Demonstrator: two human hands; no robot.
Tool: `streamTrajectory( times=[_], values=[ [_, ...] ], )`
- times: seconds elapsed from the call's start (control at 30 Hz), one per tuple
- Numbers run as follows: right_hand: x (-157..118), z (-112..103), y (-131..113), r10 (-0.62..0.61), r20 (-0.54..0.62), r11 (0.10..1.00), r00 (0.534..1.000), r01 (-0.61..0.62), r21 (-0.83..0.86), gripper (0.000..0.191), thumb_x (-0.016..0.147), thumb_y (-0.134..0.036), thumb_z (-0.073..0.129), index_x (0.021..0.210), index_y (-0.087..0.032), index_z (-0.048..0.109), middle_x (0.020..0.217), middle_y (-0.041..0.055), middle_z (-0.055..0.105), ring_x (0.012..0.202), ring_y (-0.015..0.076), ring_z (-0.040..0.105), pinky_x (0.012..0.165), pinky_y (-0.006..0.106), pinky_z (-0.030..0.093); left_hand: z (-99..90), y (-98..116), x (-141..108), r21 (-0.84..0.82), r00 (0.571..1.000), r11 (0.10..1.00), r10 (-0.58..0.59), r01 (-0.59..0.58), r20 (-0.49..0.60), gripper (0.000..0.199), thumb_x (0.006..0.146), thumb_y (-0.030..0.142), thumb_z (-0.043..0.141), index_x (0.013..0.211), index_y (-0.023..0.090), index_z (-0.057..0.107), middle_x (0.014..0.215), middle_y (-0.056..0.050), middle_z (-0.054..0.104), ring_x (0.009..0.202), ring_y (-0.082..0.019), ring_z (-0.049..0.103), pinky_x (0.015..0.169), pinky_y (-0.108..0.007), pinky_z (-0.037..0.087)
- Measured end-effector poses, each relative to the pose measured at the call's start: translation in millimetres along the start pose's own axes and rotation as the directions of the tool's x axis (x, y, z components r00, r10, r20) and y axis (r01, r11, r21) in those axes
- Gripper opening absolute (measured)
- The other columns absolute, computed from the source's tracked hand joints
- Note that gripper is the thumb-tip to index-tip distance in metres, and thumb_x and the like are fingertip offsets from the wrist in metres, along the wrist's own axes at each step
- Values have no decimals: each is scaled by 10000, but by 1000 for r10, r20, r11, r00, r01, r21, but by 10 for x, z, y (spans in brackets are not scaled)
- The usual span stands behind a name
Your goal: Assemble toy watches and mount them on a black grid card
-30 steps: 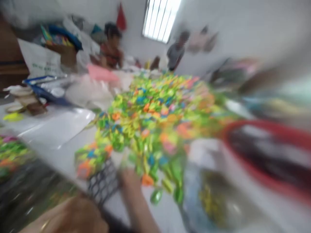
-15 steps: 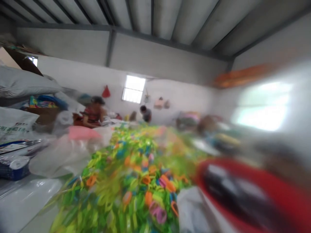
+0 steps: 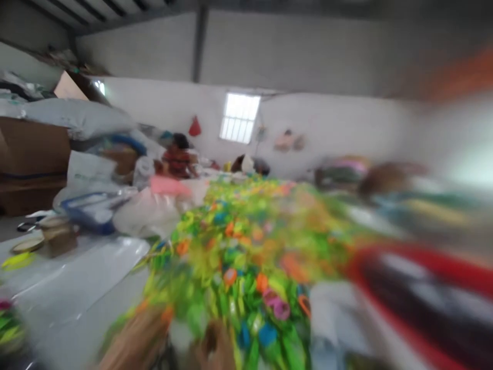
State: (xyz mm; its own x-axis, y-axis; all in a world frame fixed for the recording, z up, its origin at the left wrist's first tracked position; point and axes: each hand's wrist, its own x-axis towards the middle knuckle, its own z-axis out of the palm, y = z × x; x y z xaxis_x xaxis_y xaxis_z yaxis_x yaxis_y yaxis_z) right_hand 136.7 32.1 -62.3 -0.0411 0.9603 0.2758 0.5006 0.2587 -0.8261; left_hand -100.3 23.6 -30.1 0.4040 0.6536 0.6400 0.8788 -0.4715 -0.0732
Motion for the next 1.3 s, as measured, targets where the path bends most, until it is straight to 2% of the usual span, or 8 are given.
streamTrajectory(
  times=[0.07, 0.17, 0.3, 0.57, 0.73, 0.97, 1.13, 1.3],
  values=[
    [-150, 82, -179, 86, 66, 991, 994, -92, 92, 186, 713, -365, 613, 819, -212, 611, 607, -23, 551, 550, 140, 497, 519, 241, 442, -122, 67, -3, -85, 994, 993, -73, 80, 77, 293, 906, 264, 497, 1175, 252, 613, 1187, -55, 679, 1085, -207, 636, 912, -329, 535],
    [-318, 166, -328, 182, 257, 953, 949, -235, 190, 168, 647, -325, 633, 666, -182, 546, 563, -45, 492, 541, 113, 435, 495, 222, 387, -212, 95, 24, -232, 976, 963, -95, 140, 194, 269, 941, 277, 455, 1139, 198, 619, 1212, -95, 648, 1128, -222, 601, 991, -391, 484],
    [-365, 238, -290, 255, 304, 887, 918, -348, 305, 169, 715, -331, 632, 724, -170, 578, 626, -22, 581, 575, 117, 494, 522, 224, 419, -187, 77, 81, -310, 955, 926, -132, 215, 266, 251, 947, 304, 463, 1096, 196, 635, 1247, -93, 614, 1175, -230, 560, 1032, -412, 441],
    [-249, 644, -206, 131, 277, 930, 952, -214, 298, 132, 749, -274, 573, 791, -172, 645, 765, 21, 699, 703, 157, 615, 687, 271, 501, -338, 71, 114, -360, 942, 910, -84, 205, 323, 307, 903, 403, 557, 1106, 183, 623, 1305, -124, 569, 1225, -264, 520, 1042, -436, 429],
    [-156, 700, -274, -2, 314, 1000, 949, -4, 18, 166, 738, -200, 510, 832, -178, 644, 786, 42, 701, 696, 175, 618, 665, 279, 509, -306, 72, 96, -338, 936, 916, -96, 217, 340, 388, 848, 464, 624, 1121, 188, 622, 1303, -133, 571, 1234, -303, 509, 1043, -473, 431],
    [-54, 772, -358, -133, 411, 924, 902, 263, -277, 340, 767, -127, 472, 1071, -190, 610, 942, 54, 691, 800, 164, 631, 691, 243, 507, -230, 97, 104, -261, 946, 954, -60, 149, 318, 247, 893, 329, 566, 1095, 202, 628, 1279, -122, 575, 1210, -302, 516, 1010, -475, 457],
    [-80, 810, -319, -165, 397, 924, 903, 283, -258, 277, 816, -171, 457, 1046, -191, 610, 934, 61, 686, 797, 170, 639, 696, 260, 523, -253, 109, 133, -262, 945, 946, -106, 192, 311, 227, 919, 316, 508, 1056, 191, 640, 1254, -124, 582, 1203, -290, 517, 1010, -472, 454],
    [-308, 897, -136, -172, 228, 970, 958, 205, -128, 224, 812, -255, 427, 915, -211, 620, 873, 83, 701, 780, 222, 669, 689, 337, 550, -238, 210, 1, -255, 938, 940, -141, 227, 315, 198, 893, 319, 553, 1034, 215, 646, 1253, -107, 590, 1227, -283, 509, 1037, -478, 441]
  ],
)
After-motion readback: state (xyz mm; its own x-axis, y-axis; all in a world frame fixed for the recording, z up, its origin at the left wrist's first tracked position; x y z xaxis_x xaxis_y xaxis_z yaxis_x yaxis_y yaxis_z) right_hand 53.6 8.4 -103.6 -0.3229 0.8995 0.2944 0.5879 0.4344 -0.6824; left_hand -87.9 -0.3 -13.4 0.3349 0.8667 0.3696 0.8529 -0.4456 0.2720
